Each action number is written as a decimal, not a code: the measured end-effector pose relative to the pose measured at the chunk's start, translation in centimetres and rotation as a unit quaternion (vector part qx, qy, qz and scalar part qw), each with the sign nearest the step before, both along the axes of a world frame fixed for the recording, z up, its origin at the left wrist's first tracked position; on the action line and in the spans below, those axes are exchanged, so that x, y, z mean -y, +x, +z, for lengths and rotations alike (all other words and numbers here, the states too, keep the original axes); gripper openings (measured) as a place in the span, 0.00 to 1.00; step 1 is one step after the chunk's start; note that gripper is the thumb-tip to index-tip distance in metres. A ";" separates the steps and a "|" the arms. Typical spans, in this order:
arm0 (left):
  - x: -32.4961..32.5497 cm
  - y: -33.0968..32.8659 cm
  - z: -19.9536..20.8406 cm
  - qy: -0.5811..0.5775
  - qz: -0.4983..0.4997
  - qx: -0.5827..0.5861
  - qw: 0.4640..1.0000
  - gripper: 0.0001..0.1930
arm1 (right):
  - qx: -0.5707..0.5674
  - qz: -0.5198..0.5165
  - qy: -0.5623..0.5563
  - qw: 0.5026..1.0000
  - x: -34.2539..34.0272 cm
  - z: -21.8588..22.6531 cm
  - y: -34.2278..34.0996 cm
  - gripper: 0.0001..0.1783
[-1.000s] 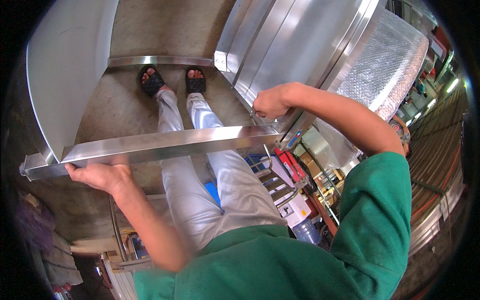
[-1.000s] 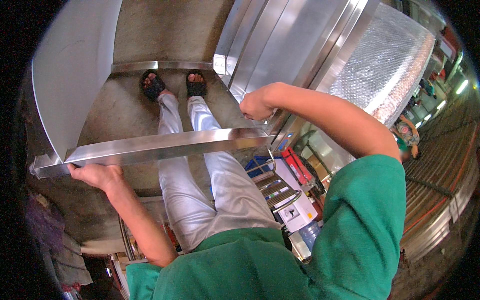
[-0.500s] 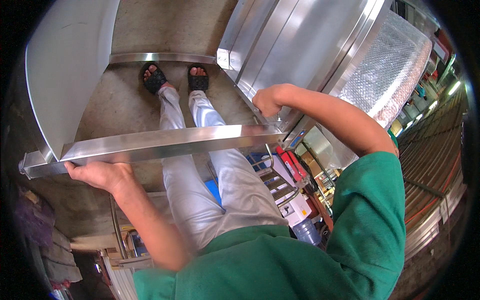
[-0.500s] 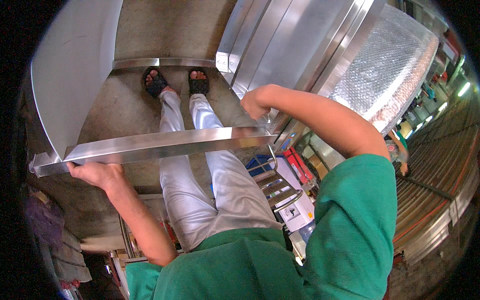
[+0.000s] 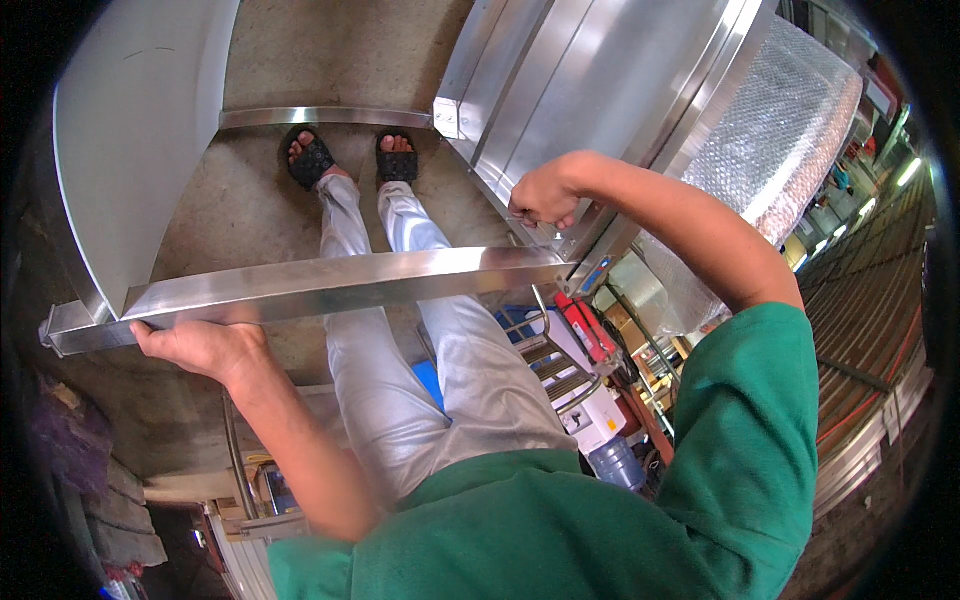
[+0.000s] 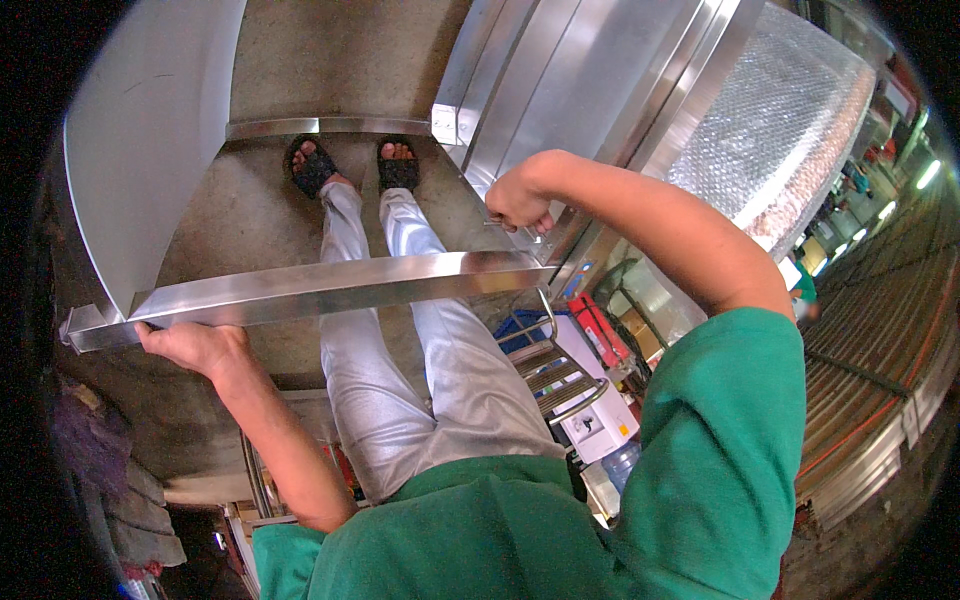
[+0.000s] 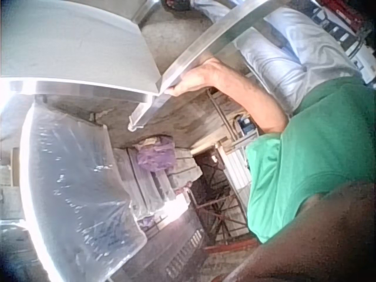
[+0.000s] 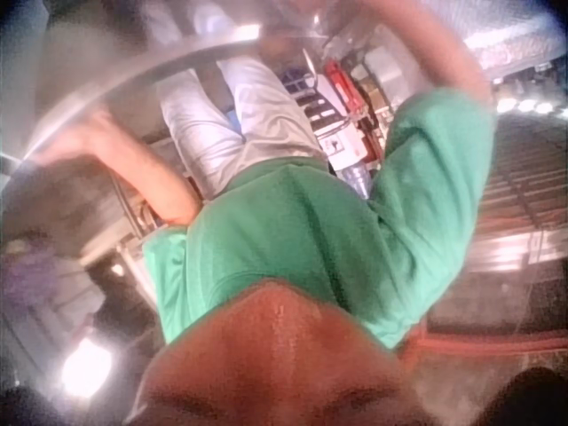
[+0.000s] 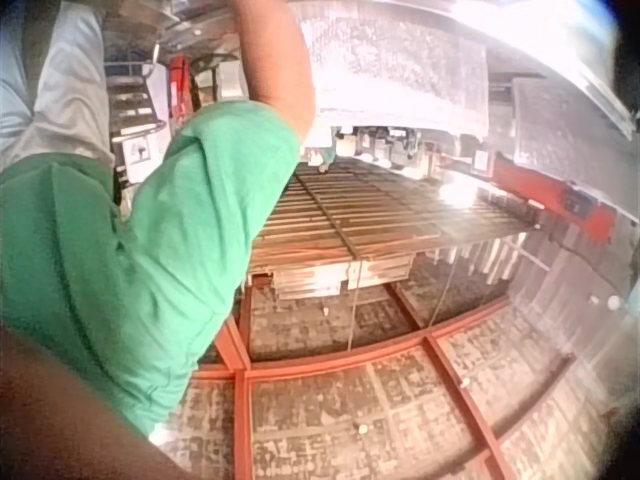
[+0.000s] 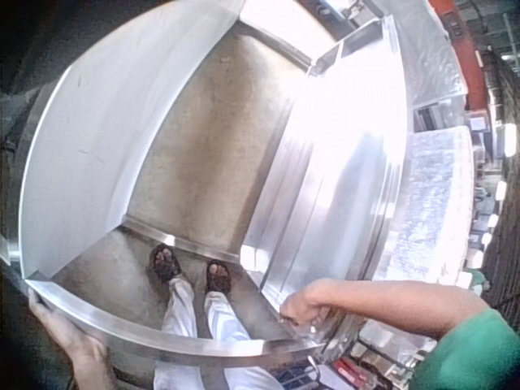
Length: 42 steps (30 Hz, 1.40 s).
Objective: The person assembles a stainless steel frame by hand, retrieving small fasteners from bins and attaching them to the frame. They repeatedly walk between the frame and a parts shelf, selecting fasteners and tightening them into place.
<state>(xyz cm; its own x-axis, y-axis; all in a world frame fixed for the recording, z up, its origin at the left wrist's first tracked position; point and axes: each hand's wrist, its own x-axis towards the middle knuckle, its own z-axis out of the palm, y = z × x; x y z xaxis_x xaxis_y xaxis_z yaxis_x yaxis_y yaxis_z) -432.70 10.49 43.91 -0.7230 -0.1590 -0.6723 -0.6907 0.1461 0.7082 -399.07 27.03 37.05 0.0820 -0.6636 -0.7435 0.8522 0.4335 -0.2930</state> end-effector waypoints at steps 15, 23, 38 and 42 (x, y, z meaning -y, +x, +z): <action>-0.7 0.1 0.3 -0.002 -0.002 -0.004 1.000 0.32 | -0.149 0.103 0.015 0.983 0.6 0.8 -0.3 0.14; -1.1 0.3 0.6 -0.024 0.004 -0.013 1.000 0.28 | -0.182 0.057 0.066 0.979 1.2 1.0 -0.1 0.12; -0.5 0.2 0.4 0.010 -0.021 0.005 1.000 0.36 | -0.174 0.058 0.077 0.980 1.4 -0.4 2.0 0.14; -0.6 0.4 0.4 -0.001 -0.007 0.010 1.000 0.37 | -0.168 0.054 0.086 0.981 1.8 -0.9 2.8 0.15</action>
<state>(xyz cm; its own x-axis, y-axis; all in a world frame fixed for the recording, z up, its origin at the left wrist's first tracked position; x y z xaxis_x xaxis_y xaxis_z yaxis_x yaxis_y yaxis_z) -432.34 11.07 44.31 -0.7119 -0.1505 -0.6860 -0.7023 0.1582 0.6941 -396.30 25.24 36.10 -0.1237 -0.5267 -0.8410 0.6667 0.5836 -0.4636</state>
